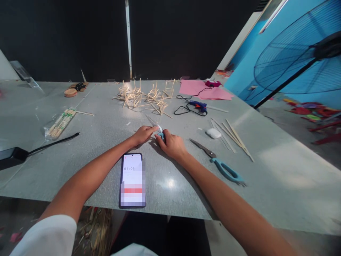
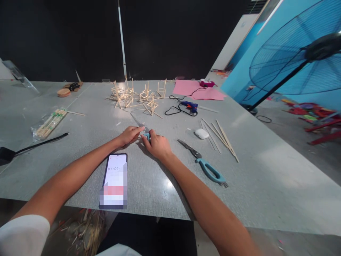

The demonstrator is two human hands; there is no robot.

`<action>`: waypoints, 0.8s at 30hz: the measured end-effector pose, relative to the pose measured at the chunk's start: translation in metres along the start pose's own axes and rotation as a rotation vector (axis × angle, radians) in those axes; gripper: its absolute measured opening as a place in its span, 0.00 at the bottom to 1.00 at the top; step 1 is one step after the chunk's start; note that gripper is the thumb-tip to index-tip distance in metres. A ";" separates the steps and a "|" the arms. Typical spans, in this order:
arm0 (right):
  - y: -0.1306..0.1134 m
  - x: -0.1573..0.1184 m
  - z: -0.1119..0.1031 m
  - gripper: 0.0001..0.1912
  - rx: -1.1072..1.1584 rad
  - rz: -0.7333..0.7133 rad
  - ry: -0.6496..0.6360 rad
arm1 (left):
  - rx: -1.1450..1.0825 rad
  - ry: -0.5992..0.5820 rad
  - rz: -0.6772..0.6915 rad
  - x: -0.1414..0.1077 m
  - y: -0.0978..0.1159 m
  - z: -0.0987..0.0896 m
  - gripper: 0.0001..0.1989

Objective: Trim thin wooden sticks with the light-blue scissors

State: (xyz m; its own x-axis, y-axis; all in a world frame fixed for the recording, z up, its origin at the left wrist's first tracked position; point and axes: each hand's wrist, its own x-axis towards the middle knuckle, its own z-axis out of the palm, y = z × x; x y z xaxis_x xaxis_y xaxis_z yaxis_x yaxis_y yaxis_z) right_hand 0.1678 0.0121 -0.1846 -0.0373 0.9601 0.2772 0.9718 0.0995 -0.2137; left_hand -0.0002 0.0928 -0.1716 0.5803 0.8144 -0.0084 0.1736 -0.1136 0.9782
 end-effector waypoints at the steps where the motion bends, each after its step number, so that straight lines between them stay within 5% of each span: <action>1: 0.000 0.000 0.000 0.28 -0.011 -0.001 -0.005 | -0.006 -0.007 -0.003 0.001 -0.002 0.000 0.30; 11: -0.004 0.001 -0.002 0.28 -0.051 0.059 0.010 | 0.132 0.103 0.005 -0.001 0.004 0.003 0.34; 17: -0.001 0.002 -0.002 0.26 -0.011 0.038 0.012 | -0.161 -0.001 -0.128 -0.003 0.008 -0.001 0.32; 24: -0.001 0.001 -0.002 0.26 0.005 0.037 -0.002 | -0.202 0.023 -0.142 -0.004 0.009 -0.001 0.29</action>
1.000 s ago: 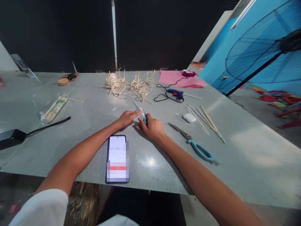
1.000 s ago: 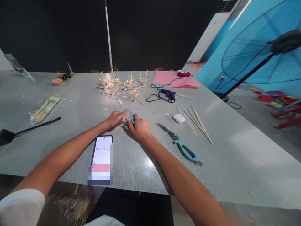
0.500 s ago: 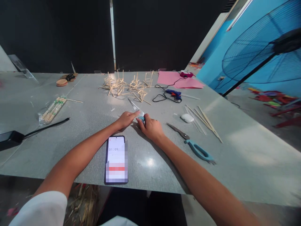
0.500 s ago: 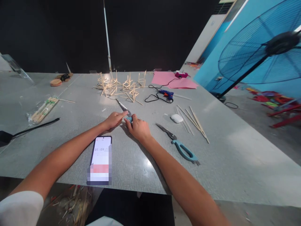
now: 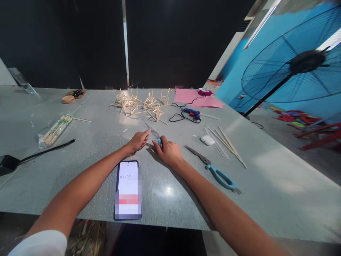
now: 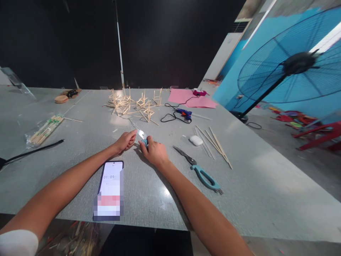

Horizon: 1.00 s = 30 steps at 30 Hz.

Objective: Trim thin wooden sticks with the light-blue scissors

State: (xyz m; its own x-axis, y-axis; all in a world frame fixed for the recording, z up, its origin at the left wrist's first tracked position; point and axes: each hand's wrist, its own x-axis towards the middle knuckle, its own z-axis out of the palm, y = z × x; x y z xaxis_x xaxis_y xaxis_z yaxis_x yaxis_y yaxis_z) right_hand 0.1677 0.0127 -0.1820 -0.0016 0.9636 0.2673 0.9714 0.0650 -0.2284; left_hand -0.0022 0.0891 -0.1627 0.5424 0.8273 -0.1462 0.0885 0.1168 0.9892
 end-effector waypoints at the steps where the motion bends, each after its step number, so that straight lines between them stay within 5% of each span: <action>1: 0.000 0.000 0.000 0.26 -0.004 0.000 0.002 | -0.003 0.007 0.001 0.000 0.000 0.000 0.28; 12: 0.000 0.000 -0.004 0.27 -0.044 -0.023 -0.044 | -0.008 0.020 -0.034 0.000 0.002 0.001 0.23; 21: 0.006 0.003 0.002 0.26 0.122 0.096 0.053 | 0.050 -0.012 0.060 -0.001 -0.004 -0.001 0.30; 23: 0.011 0.005 0.002 0.26 0.196 0.139 0.090 | 0.156 0.004 0.193 -0.004 -0.004 -0.003 0.29; 26: 0.016 0.007 0.001 0.24 0.284 0.156 0.118 | 0.538 0.044 0.658 -0.010 -0.003 -0.005 0.25; 30: 0.015 0.006 -0.001 0.24 0.281 0.140 0.128 | 0.947 -0.072 1.177 -0.010 -0.001 -0.018 0.15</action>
State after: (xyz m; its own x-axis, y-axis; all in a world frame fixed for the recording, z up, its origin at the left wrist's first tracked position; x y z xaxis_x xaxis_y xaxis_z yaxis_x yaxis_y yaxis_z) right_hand 0.1823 0.0189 -0.1828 0.1741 0.9291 0.3263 0.8568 0.0205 -0.5153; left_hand -0.0226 0.0900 -0.1621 0.7212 0.1628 0.6733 0.0616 -0.9832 0.1718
